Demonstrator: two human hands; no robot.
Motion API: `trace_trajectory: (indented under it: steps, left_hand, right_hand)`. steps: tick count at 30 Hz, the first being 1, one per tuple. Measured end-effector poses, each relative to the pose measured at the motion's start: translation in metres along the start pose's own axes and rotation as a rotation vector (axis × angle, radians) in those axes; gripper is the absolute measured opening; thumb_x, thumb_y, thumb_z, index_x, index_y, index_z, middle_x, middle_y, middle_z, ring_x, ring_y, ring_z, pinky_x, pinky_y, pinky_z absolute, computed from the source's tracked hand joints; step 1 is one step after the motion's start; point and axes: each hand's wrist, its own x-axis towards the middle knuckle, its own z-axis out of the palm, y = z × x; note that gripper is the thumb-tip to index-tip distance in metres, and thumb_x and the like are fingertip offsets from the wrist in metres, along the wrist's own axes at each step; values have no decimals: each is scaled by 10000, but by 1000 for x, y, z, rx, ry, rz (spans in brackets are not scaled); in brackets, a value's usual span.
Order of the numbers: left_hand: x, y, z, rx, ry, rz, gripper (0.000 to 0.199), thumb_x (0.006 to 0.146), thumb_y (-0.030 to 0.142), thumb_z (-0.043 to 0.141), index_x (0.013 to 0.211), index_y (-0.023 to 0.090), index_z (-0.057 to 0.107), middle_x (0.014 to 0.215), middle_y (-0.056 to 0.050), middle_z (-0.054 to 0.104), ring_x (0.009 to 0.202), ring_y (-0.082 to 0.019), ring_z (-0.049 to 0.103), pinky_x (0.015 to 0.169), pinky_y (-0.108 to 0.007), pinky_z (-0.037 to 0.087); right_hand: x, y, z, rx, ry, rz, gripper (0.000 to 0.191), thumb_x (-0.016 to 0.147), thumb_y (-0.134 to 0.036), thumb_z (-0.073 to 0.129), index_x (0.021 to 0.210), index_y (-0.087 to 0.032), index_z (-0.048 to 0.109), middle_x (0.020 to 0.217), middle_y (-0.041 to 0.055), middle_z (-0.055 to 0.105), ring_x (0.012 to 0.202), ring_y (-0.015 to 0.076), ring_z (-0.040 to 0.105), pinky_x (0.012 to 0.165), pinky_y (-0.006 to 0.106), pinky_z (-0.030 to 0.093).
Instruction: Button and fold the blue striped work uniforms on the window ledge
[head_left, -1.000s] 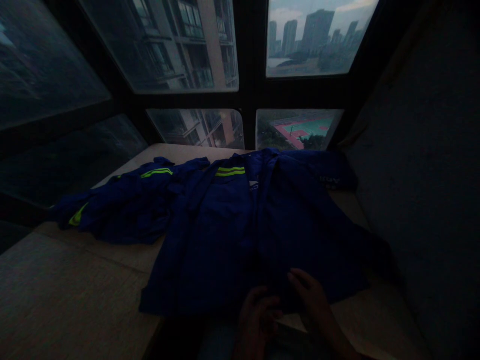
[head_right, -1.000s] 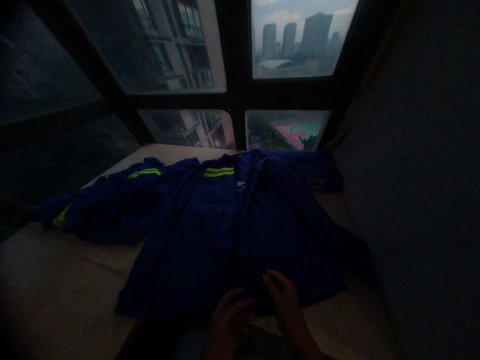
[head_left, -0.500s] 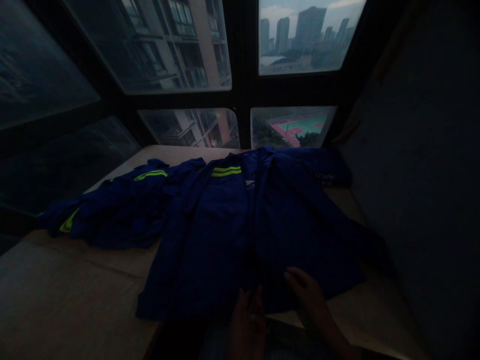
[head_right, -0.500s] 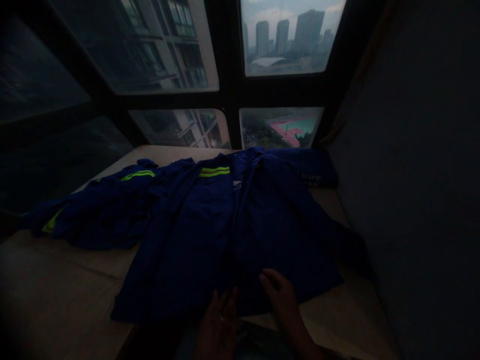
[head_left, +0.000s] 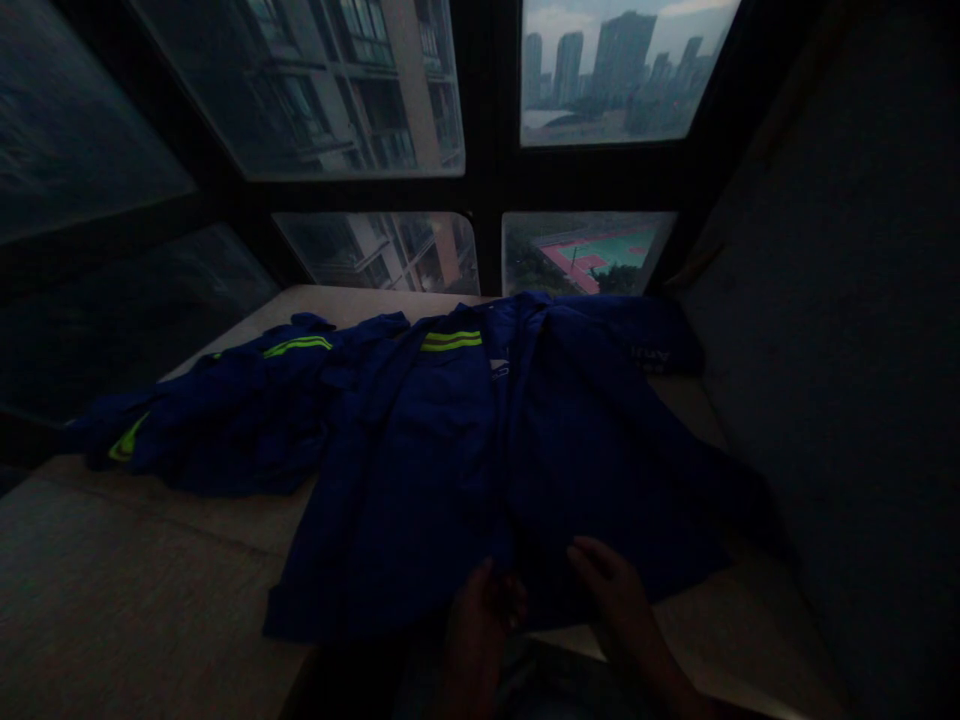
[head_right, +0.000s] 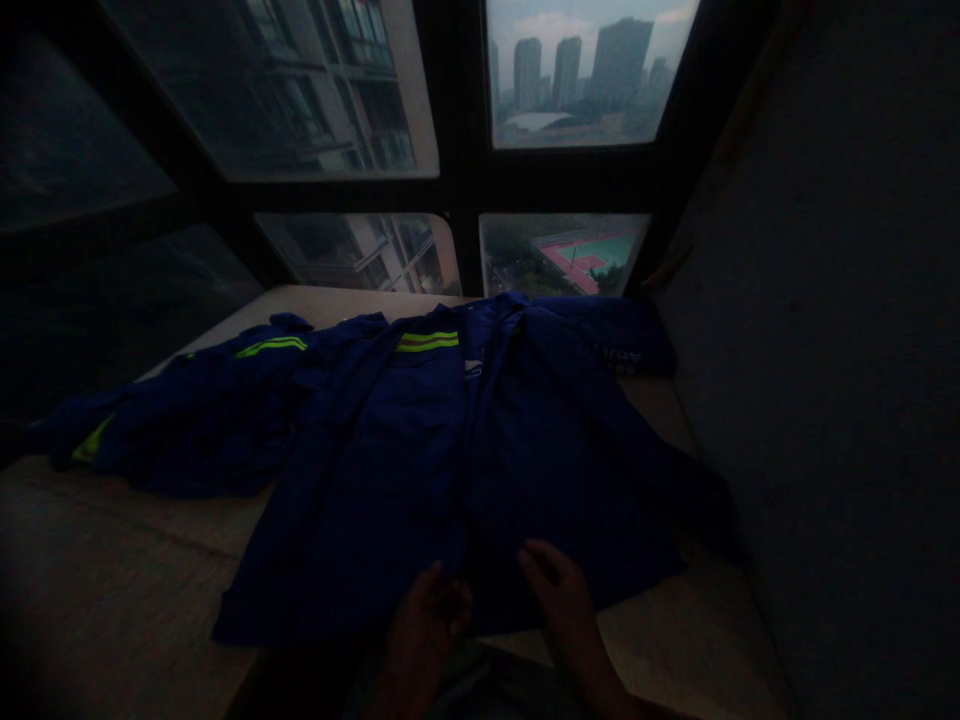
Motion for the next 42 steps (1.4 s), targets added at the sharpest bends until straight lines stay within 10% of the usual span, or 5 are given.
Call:
trace_trajectory:
  steps: [7,14,42]
  left_hand:
    - [-17,18,-20,878,131,358,435,773,583,646,533,227,572,487,-12,490,632,-215,556,575,-280,366]
    - [-19,14,2,1116,107,498,557,834,626,492,445,233,426,482,2,426,507,-146,375,556,-304,237]
    - [-7,-8,13,907,24,343,745,687,936,316,492,225,423,539,12,387,556,-146,375,546,-302,290]
  right_hand:
    - [-11,-3,0,-238,8,-330,371,838,-530,632,953,-208,775,1029,112,751,985,283,693,883,399,549]
    - [-33,-5,24,-572,-57,-919,283,979,-228,471,1133,-252,708,982,67,731,896,194,678,793,326,557]
    - [-27,0,20,-635,-129,-1111,280,990,-165,446,1190,-207,639,935,69,716,801,176,675,693,294,553]
